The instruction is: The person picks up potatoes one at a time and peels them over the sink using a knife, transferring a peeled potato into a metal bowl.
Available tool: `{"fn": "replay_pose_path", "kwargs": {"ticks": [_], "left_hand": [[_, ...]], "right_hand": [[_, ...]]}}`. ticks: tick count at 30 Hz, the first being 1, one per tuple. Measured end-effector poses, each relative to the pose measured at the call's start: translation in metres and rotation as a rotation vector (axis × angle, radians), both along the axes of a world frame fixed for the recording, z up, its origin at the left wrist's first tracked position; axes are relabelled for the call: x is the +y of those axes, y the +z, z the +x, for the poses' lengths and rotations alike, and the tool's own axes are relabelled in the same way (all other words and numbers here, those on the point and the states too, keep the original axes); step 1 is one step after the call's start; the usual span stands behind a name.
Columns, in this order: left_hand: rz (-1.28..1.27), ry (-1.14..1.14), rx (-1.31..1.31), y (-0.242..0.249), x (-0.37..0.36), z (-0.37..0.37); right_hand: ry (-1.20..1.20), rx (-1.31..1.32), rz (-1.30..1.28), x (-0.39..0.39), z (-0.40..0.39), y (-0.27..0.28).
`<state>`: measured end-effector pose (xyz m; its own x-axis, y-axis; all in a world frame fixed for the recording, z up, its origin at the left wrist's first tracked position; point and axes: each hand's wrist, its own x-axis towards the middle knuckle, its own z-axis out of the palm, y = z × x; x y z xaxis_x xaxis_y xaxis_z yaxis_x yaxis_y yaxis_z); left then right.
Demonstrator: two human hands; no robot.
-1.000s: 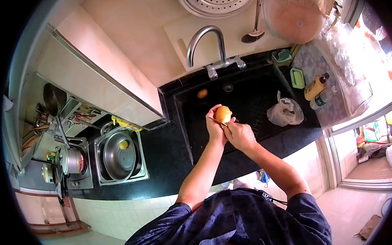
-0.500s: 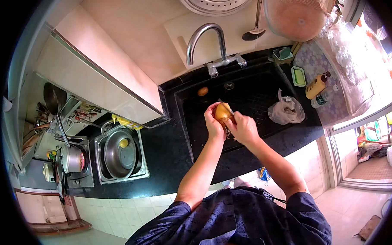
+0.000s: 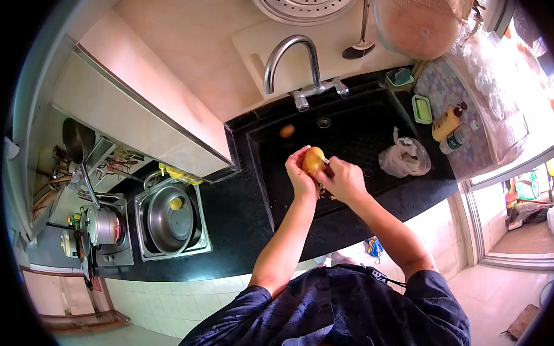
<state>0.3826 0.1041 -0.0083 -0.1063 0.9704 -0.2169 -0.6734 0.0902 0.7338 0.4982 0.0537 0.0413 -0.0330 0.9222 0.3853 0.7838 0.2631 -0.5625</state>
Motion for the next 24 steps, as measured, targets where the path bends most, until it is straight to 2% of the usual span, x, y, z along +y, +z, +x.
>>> {"fn": "replay_pose_path", "kwargs": {"ticks": [1, 4, 5, 9, 10, 12, 13, 16, 18, 20, 22, 24], "left_hand": [[0.043, -0.031, -0.039, -0.003, 0.000, -0.003], [-0.049, 0.034, 0.030, 0.001, 0.001, 0.005], [-0.038, -0.012, -0.021, -0.011, 0.004, 0.001], [0.015, -0.008, 0.039, 0.002, -0.002, 0.001], [0.003, 0.004, 0.034, 0.000, 0.000, 0.002], [-0.024, 0.021, 0.026, -0.002, 0.001, 0.006], [-0.027, -0.022, -0.062, -0.007, 0.003, 0.006], [-0.020, -0.035, -0.018, -0.006, 0.005, 0.008], [0.018, 0.033, 0.087, -0.008, 0.008, 0.006], [0.095, 0.028, 0.159, -0.020, 0.009, 0.007], [0.022, 0.043, 0.114, -0.009, 0.007, 0.010], [-0.015, 0.049, 0.076, -0.004, 0.005, 0.011]], "right_hand": [[-0.051, -0.011, -0.132, 0.002, 0.002, 0.003], [-0.014, 0.029, -0.125, -0.004, -0.012, -0.019], [0.086, 0.027, -0.050, -0.005, -0.012, -0.029], [-0.041, -0.005, -0.047, 0.001, 0.004, -0.001], [-0.071, -0.029, -0.181, 0.003, 0.006, 0.002], [-0.033, 0.031, -0.101, 0.000, -0.002, -0.020], [0.101, -0.062, 0.014, -0.004, -0.007, -0.026], [0.111, -0.006, -0.017, -0.003, 0.001, -0.018], [-0.039, 0.007, -0.105, 0.001, 0.008, -0.002], [-0.079, 0.014, -0.153, 0.002, 0.002, -0.015], [0.068, -0.012, -0.034, -0.004, -0.007, -0.028], [0.043, 0.016, -0.062, -0.005, -0.004, -0.025]]}}
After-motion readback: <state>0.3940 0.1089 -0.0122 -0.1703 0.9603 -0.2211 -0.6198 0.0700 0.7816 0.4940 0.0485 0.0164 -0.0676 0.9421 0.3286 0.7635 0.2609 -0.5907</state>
